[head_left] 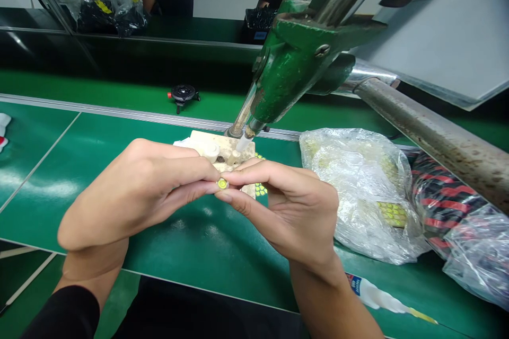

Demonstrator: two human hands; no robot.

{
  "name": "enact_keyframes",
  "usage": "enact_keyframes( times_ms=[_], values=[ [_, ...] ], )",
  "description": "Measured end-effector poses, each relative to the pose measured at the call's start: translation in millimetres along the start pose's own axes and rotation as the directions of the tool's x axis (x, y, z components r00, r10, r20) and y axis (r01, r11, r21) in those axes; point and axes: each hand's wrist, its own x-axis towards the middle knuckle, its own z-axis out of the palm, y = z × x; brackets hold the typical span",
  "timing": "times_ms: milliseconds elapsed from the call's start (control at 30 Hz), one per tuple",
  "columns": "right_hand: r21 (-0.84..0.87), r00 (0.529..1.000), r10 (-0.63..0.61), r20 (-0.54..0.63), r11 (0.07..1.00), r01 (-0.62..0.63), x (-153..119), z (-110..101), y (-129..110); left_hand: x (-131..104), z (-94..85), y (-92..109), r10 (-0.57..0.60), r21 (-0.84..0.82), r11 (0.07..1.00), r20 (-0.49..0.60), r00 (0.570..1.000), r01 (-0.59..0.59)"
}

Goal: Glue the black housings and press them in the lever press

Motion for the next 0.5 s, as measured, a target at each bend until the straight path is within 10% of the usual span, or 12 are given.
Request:
enact_keyframes(
  times_ms=[500],
  values=[
    [-0.014,1.000,-0.014,0.009,1.000,0.014,0.3,0.3,-1.1,0.2,-0.6,-0.2,0.005,-0.006,1.000,0.012,1.000,-0.005]
  ],
)
